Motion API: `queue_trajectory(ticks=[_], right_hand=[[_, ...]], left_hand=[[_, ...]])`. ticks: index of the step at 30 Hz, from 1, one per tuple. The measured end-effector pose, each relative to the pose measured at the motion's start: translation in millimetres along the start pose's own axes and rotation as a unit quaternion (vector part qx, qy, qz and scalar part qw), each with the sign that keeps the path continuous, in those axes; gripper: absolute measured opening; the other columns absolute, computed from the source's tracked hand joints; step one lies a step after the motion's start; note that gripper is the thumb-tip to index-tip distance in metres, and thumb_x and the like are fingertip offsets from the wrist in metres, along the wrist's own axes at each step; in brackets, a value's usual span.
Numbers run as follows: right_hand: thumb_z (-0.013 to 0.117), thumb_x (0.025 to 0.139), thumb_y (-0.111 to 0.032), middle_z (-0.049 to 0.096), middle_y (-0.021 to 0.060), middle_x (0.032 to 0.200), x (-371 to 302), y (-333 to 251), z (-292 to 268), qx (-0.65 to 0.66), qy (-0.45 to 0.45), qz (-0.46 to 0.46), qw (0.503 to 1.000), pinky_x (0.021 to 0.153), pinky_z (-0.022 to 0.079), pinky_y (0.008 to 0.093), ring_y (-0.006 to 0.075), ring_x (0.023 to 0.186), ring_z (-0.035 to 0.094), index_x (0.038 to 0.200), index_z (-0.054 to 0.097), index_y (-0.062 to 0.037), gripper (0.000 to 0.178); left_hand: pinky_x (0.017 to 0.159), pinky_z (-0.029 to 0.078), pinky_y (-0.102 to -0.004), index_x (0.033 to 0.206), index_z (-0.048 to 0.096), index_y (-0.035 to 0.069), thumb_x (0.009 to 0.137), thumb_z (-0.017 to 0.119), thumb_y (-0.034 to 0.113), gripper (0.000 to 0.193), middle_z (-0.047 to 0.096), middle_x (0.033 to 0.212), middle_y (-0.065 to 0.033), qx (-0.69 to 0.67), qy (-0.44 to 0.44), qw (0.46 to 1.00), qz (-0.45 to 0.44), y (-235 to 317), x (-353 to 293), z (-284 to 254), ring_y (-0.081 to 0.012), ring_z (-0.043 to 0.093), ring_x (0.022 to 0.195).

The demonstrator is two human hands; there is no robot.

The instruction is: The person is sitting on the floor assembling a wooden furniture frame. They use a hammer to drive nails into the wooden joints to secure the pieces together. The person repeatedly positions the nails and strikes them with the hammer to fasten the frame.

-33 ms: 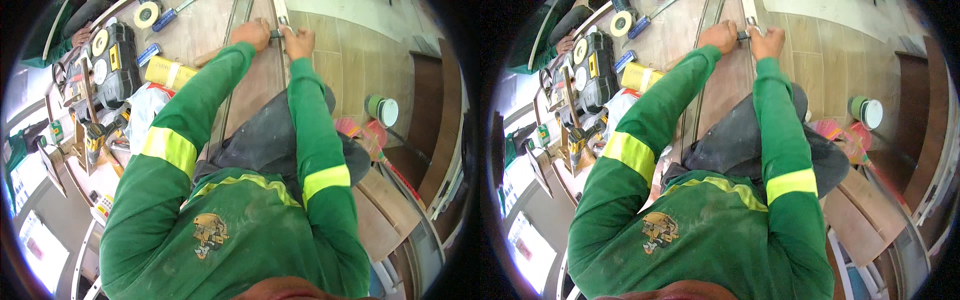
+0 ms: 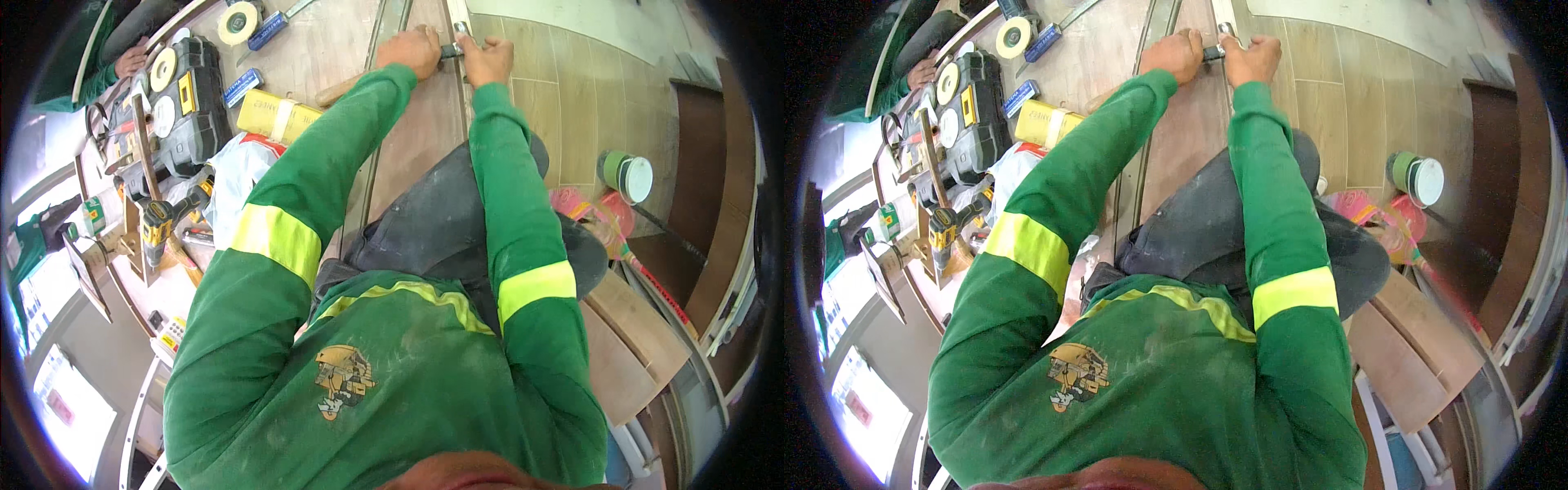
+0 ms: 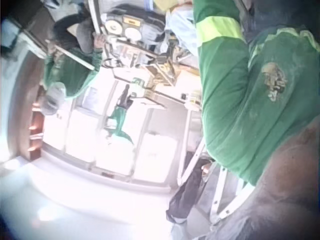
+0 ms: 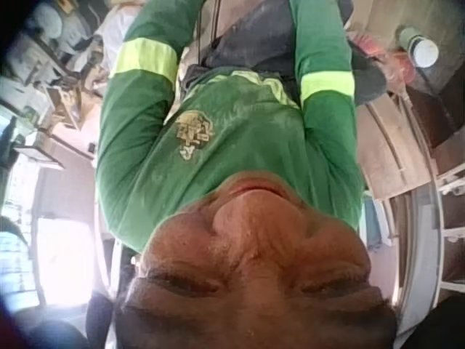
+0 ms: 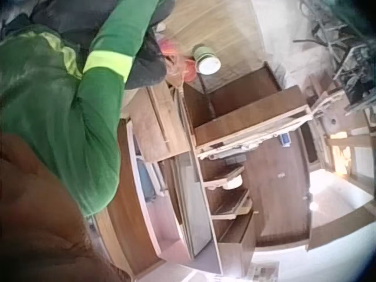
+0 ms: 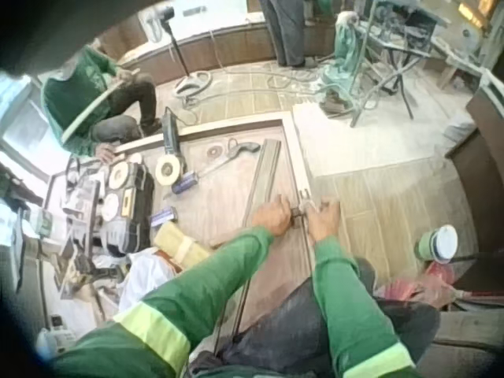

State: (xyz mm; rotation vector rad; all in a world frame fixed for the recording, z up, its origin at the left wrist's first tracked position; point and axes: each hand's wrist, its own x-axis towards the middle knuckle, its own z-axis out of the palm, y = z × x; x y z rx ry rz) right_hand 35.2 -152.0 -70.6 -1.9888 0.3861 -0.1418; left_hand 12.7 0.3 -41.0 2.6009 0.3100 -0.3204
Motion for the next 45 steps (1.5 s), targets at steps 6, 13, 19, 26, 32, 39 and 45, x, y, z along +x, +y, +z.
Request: queue_trajectory(ticks=[6, 13, 19, 26, 32, 39, 45], right_hand=[[0.093, 0.072, -0.040, 0.062, 0.0246, 0.114, -9, 5, -10, 0.015, -0.006, 0.012, 1.000, 0.092, 0.052, 0.0446, 0.0347, 0.103, 0.062, 0.115, 0.058, 0.0100, 0.074], [0.093, 0.073, -0.039, 0.063, 0.0230, 0.114, -15, -2, -14, -0.013, -0.007, 0.032, 0.999, 0.093, 0.053, 0.0441, 0.0318, 0.103, 0.063, 0.118, 0.058, 0.0099, 0.074], [0.093, 0.073, -0.037, 0.063, 0.0211, 0.112, -10, 14, -12, -0.029, 0.011, 0.005, 1.000, 0.091, 0.054, 0.0432, 0.0317, 0.100, 0.063, 0.115, 0.059, 0.0091, 0.071], [0.093, 0.073, -0.036, 0.064, 0.0218, 0.110, -10, 10, -13, -0.008, 0.017, 0.020, 1.000, 0.091, 0.054, 0.0430, 0.0315, 0.100, 0.063, 0.112, 0.059, 0.0090, 0.068], [0.093, 0.075, -0.035, 0.066, 0.0225, 0.113, -6, -6, -12, 0.039, -0.005, 0.052, 0.998, 0.094, 0.054, 0.0431, 0.0315, 0.103, 0.065, 0.116, 0.058, 0.0089, 0.069], [0.094, 0.074, -0.036, 0.068, 0.0228, 0.116, -14, 6, -20, 0.067, -0.029, 0.071, 0.995, 0.097, 0.054, 0.0417, 0.0317, 0.108, 0.067, 0.118, 0.060, 0.0079, 0.071], [0.092, 0.078, -0.027, 0.071, 0.0188, 0.109, -12, 20, -16, 0.110, -0.027, 0.089, 0.990, 0.090, 0.056, 0.0410, 0.0258, 0.099, 0.068, 0.110, 0.067, 0.0064, 0.052]], left_hand=[[0.097, 0.054, -0.0565, 0.121, 0.070, 0.006, 0.110, 0.029, 0.042, 0.056, 0.074, 0.115, -0.0265, -0.005, 0.007, 1.000, 0.002, 3, 3, -5, -0.0476, 0.070, 0.106], [0.095, 0.055, -0.0576, 0.121, 0.069, 0.008, 0.110, 0.030, 0.039, 0.051, 0.074, 0.115, -0.0246, 0.034, 0.024, 0.998, 0.048, -14, 20, 15, -0.0480, 0.071, 0.105], [0.095, 0.055, -0.0581, 0.120, 0.069, 0.007, 0.109, 0.031, 0.040, 0.052, 0.075, 0.115, -0.0228, 0.025, 0.017, 0.999, 0.029, -3, 6, 6, -0.0481, 0.071, 0.105], [0.094, 0.055, -0.0573, 0.120, 0.069, 0.007, 0.109, 0.030, 0.042, 0.053, 0.075, 0.113, -0.0243, 0.013, 0.025, 0.999, 0.017, -1, 8, 3, -0.0477, 0.071, 0.103], [0.094, 0.055, -0.0576, 0.114, 0.070, 0.007, 0.109, 0.031, 0.042, 0.053, 0.075, 0.113, -0.0241, 0.004, 0.032, 0.999, 0.023, 0, 9, 3, -0.0482, 0.071, 0.102], [0.094, 0.055, -0.0584, 0.114, 0.069, 0.007, 0.108, 0.032, 0.041, 0.051, 0.075, 0.111, -0.0241, 0.025, 0.035, 0.997, 0.061, -12, 15, 14, -0.0473, 0.071, 0.103], [0.095, 0.055, -0.0575, 0.118, 0.070, 0.007, 0.109, 0.030, 0.042, 0.054, 0.075, 0.114, -0.0249, 0.017, 0.020, 1.000, 0.007, 3, 9, -1, -0.0477, 0.071, 0.104]])
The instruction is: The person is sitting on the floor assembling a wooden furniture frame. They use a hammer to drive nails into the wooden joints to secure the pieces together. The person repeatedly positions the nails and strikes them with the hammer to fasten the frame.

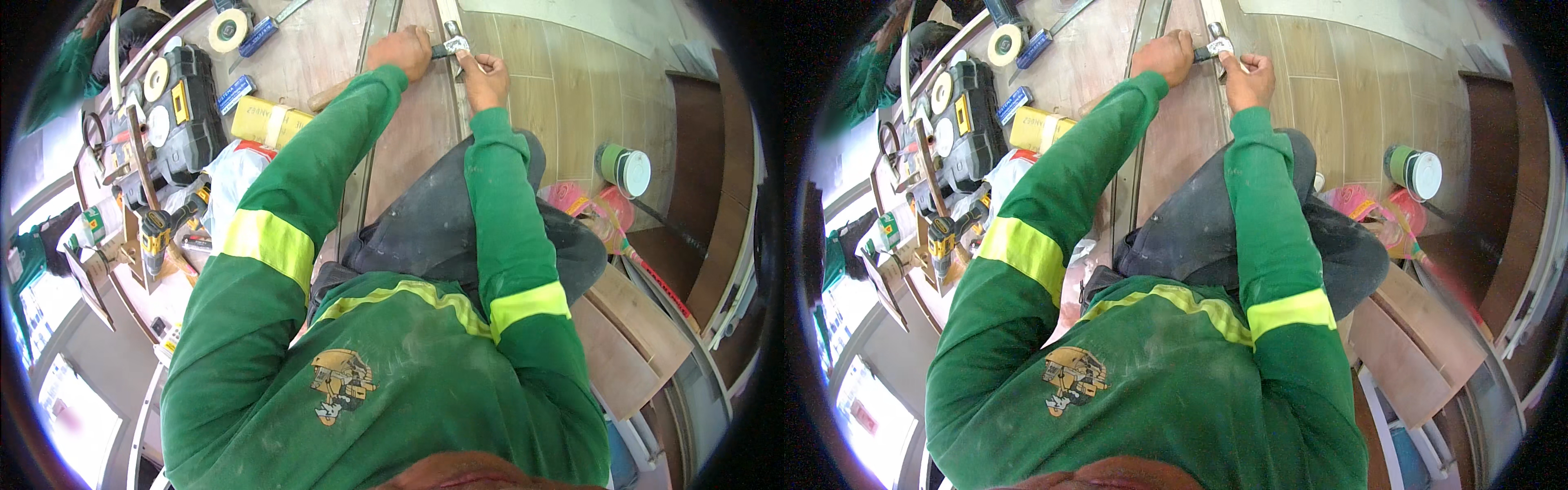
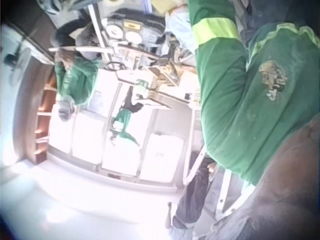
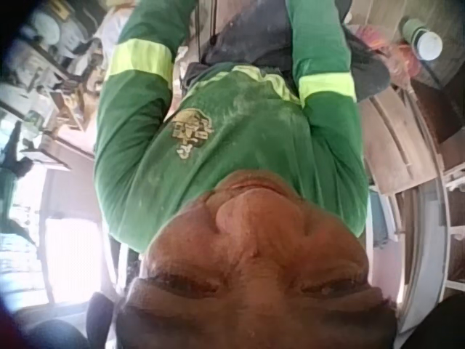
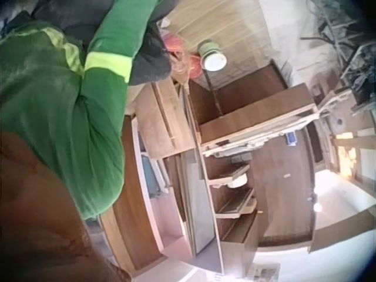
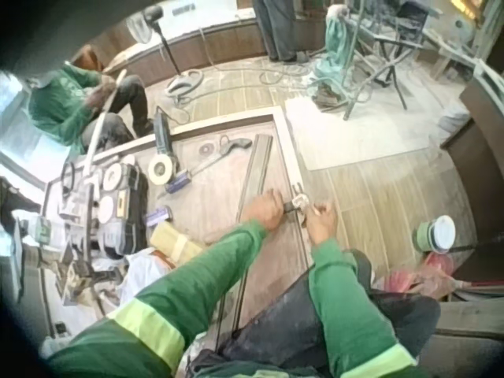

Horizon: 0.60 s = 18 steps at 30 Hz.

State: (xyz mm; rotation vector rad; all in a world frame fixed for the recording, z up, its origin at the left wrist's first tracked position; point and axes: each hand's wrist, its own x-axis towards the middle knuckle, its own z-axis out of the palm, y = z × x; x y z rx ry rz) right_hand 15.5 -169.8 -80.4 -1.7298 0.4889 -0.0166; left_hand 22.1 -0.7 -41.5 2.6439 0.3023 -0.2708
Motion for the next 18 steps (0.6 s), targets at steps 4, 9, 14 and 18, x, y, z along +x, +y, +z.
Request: queue_trajectory(ticks=[4, 9, 14, 18], right_hand=[[0.091, 0.079, -0.024, 0.074, 0.0121, 0.088, -7, -22, 2, 0.060, -0.018, 0.022, 0.998, 0.076, 0.056, 0.0389, 0.0212, 0.081, 0.067, 0.094, 0.072, 0.0041, 0.037], [0.090, 0.082, -0.021, 0.073, 0.0074, 0.092, -4, -13, -7, 0.037, -0.023, 0.040, 0.998, 0.078, 0.053, 0.0338, 0.0169, 0.084, 0.064, 0.096, 0.074, 0.0013, 0.031], [0.091, 0.083, -0.021, 0.074, 0.0082, 0.099, -6, -40, -2, 0.051, -0.024, 0.091, 0.994, 0.083, 0.053, 0.0326, 0.0170, 0.090, 0.065, 0.104, 0.075, 0.0021, 0.035], [0.090, 0.081, -0.023, 0.074, 0.0105, 0.090, -10, -16, -12, 0.080, -0.012, 0.069, 0.994, 0.075, 0.055, 0.0358, 0.0180, 0.079, 0.066, 0.097, 0.074, 0.0040, 0.035]], left_hand=[[0.097, 0.054, -0.0562, 0.117, 0.071, 0.006, 0.109, 0.029, 0.043, 0.056, 0.075, 0.114, -0.0249, -0.007, 0.007, 1.000, 0.009, 0, -5, -1, -0.0473, 0.071, 0.105], [0.098, 0.053, -0.0570, 0.118, 0.071, 0.008, 0.109, 0.029, 0.044, 0.056, 0.074, 0.116, -0.0250, -0.001, 0.014, 1.000, 0.007, -1, 2, 1, -0.0473, 0.070, 0.108], [0.099, 0.053, -0.0577, 0.119, 0.071, 0.008, 0.109, 0.029, 0.044, 0.056, 0.074, 0.117, -0.0244, 0.006, 0.017, 1.000, 0.015, -4, 1, 5, -0.0480, 0.069, 0.108], [0.099, 0.052, -0.0580, 0.121, 0.071, 0.008, 0.109, 0.029, 0.045, 0.057, 0.074, 0.116, -0.0248, 0.002, 0.007, 1.000, 0.005, 2, 1, 3, -0.0482, 0.069, 0.108]])
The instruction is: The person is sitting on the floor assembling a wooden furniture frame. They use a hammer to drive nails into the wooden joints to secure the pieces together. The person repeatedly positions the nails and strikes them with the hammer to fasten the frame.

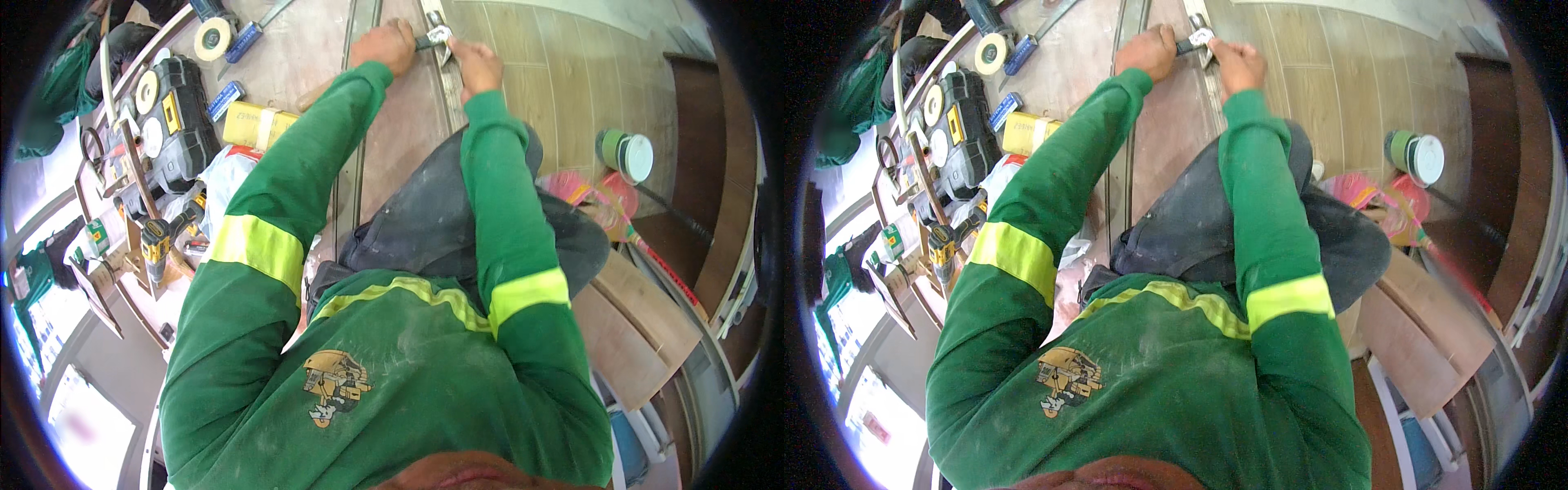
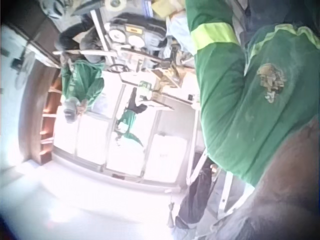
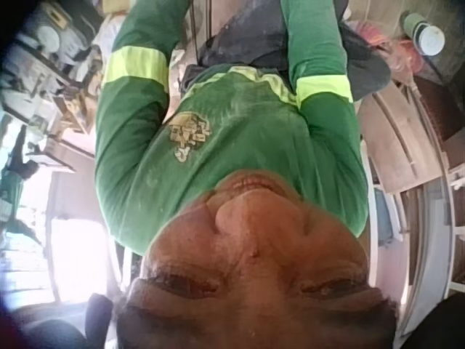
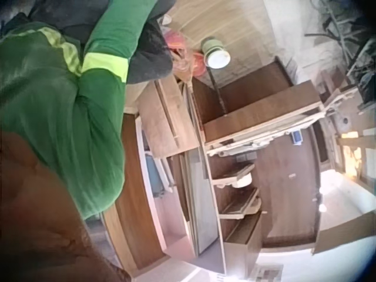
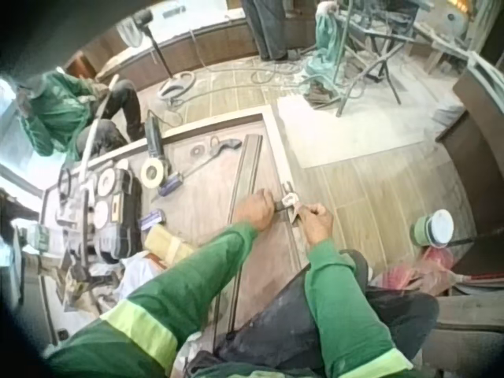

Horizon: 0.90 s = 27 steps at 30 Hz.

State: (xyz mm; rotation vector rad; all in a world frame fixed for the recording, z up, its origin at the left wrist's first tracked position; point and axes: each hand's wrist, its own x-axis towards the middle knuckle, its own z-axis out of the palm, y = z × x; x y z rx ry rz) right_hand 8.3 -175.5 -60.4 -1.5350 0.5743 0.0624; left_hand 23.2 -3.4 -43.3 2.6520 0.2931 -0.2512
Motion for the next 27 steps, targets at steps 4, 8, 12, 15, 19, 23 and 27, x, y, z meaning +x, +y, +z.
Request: queue_trajectory(ticks=[4, 8, 12, 15, 19, 23, 27], right_hand=[[0.089, 0.081, -0.024, 0.075, 0.0132, 0.095, -8, -34, 12, 0.008, 0.001, 0.058, 0.998, 0.078, 0.056, 0.0362, 0.0190, 0.083, 0.067, 0.099, 0.075, 0.0061, 0.038], [0.088, 0.082, -0.024, 0.075, 0.0113, 0.089, -12, -14, 3, 0.011, 0.008, 0.027, 1.000, 0.073, 0.056, 0.0365, 0.0185, 0.079, 0.067, 0.096, 0.075, 0.0055, 0.035], [0.089, 0.081, -0.024, 0.074, 0.0113, 0.090, -1, -27, 10, 0.068, -0.020, 0.055, 0.996, 0.071, 0.056, 0.0377, 0.0199, 0.078, 0.067, 0.095, 0.075, 0.0064, 0.036], [0.089, 0.082, -0.025, 0.074, 0.0116, 0.087, 18, 6, 5, 0.037, -0.011, 0.004, 0.999, 0.071, 0.056, 0.0381, 0.0199, 0.078, 0.067, 0.095, 0.075, 0.0086, 0.039], [0.089, 0.082, -0.022, 0.074, 0.0108, 0.096, 15, -20, 11, 0.011, -0.041, 0.088, 0.995, 0.078, 0.054, 0.0355, 0.0187, 0.084, 0.065, 0.100, 0.075, 0.0055, 0.036], [0.091, 0.079, -0.027, 0.073, 0.0117, 0.092, 10, 2, 4, 0.031, -0.014, 0.033, 0.999, 0.071, 0.054, 0.0367, 0.0190, 0.079, 0.065, 0.096, 0.073, 0.0058, 0.041], [0.091, 0.079, -0.022, 0.073, 0.0117, 0.086, -12, -43, 12, 0.041, -0.001, 0.067, 0.997, 0.066, 0.055, 0.0380, 0.0199, 0.077, 0.066, 0.093, 0.072, 0.0074, 0.037]], left_hand=[[0.098, 0.052, -0.0582, 0.121, 0.070, 0.009, 0.109, 0.029, 0.044, 0.056, 0.074, 0.117, -0.0243, 0.008, 0.004, 1.000, 0.010, -7, -4, 5, -0.0485, 0.069, 0.109], [0.097, 0.053, -0.0585, 0.118, 0.069, 0.007, 0.109, 0.029, 0.042, 0.054, 0.073, 0.119, -0.0236, 0.017, 0.003, 1.000, 0.021, -6, 0, 7, -0.0488, 0.069, 0.108], [0.097, 0.053, -0.0585, 0.125, 0.066, 0.008, 0.109, 0.027, 0.040, 0.053, 0.072, 0.124, -0.0226, 0.029, -0.022, 0.999, 0.008, -1, -5, 0, -0.0489, 0.069, 0.109], [0.096, 0.054, -0.0582, 0.126, 0.066, 0.008, 0.109, 0.027, 0.041, 0.053, 0.073, 0.120, -0.0224, 0.044, -0.008, 0.999, 0.015, -4, 3, 10, -0.0489, 0.069, 0.107], [0.095, 0.055, -0.0574, 0.124, 0.066, 0.008, 0.109, 0.028, 0.040, 0.052, 0.074, 0.118, -0.0214, 0.032, 0.007, 0.999, 0.017, -6, 3, 2, -0.0488, 0.069, 0.107], [0.097, 0.053, -0.0576, 0.124, 0.067, 0.008, 0.108, 0.029, 0.041, 0.053, 0.074, 0.118, -0.0218, 0.031, -0.011, 0.999, 0.012, 0, 0, 2, -0.0482, 0.069, 0.108], [0.099, 0.052, -0.0581, 0.125, 0.068, 0.008, 0.108, 0.030, 0.042, 0.054, 0.074, 0.118, -0.0228, 0.020, -0.010, 1.000, 0.015, -8, -4, 5, -0.0483, 0.069, 0.109]])
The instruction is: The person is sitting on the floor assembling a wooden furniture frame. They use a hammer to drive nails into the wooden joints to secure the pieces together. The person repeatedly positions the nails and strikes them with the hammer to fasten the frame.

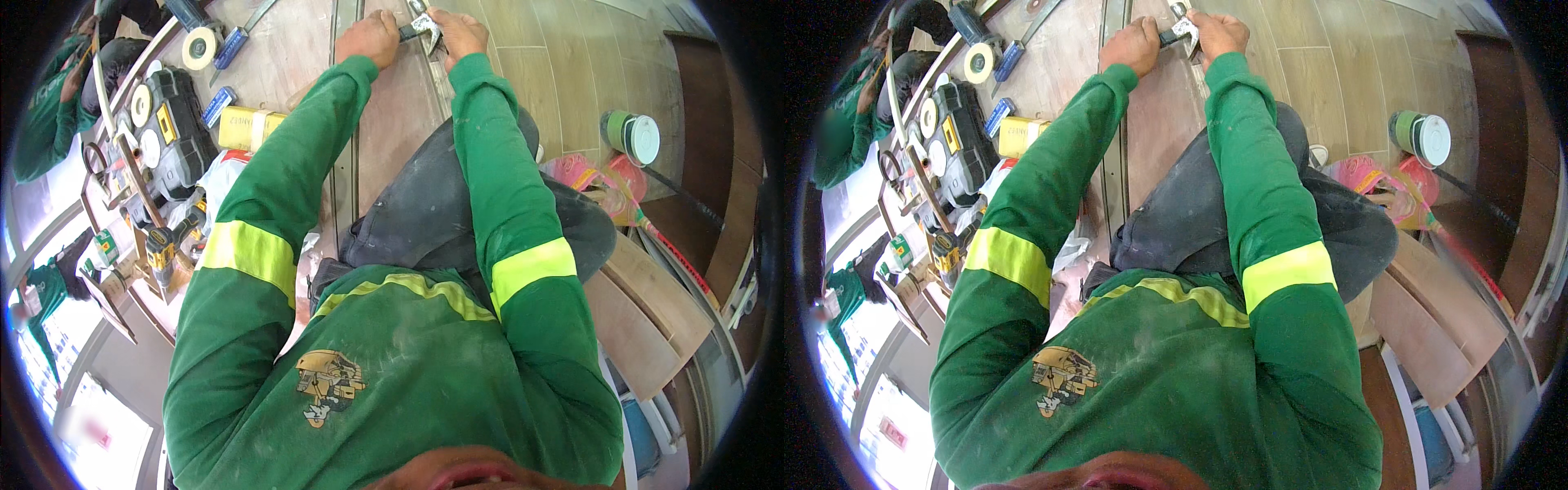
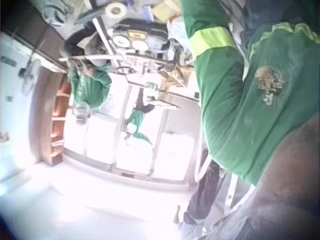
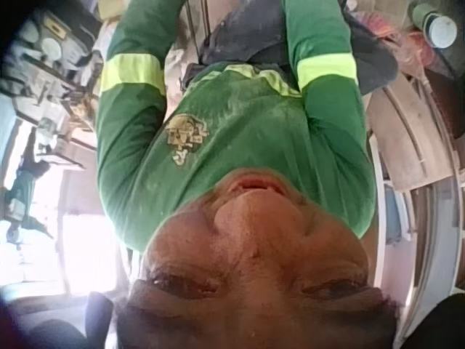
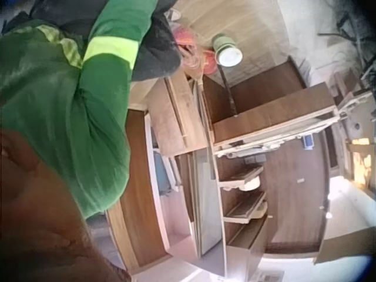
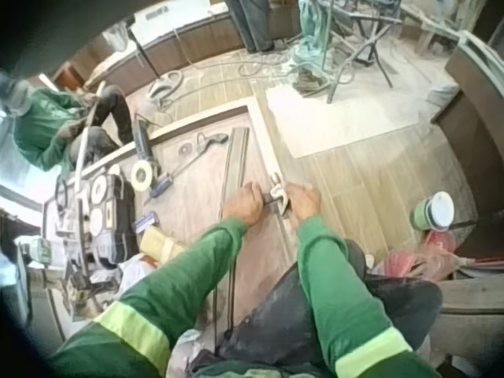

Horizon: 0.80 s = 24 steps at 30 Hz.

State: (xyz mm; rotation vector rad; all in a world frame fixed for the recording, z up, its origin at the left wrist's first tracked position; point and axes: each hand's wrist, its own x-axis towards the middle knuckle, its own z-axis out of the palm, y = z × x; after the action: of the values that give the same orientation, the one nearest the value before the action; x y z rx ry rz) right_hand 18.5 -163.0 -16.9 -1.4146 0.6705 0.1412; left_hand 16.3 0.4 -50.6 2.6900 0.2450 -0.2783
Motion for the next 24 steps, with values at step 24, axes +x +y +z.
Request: queue_trajectory(ticks=[24], right_hand=[[0.090, 0.079, -0.015, 0.073, 0.0095, 0.083, 25, 30, -1, 0.037, -0.021, -0.051, 0.998, 0.069, 0.056, 0.0349, 0.0164, 0.074, 0.065, 0.084, 0.071, 0.0038, 0.028]], left_hand=[[0.099, 0.052, -0.0584, 0.123, 0.069, 0.010, 0.108, 0.027, 0.045, 0.057, 0.073, 0.118, -0.0245, 0.017, 0.016, 1.000, -0.004, 4, 2, -2, -0.0496, 0.068, 0.110]])
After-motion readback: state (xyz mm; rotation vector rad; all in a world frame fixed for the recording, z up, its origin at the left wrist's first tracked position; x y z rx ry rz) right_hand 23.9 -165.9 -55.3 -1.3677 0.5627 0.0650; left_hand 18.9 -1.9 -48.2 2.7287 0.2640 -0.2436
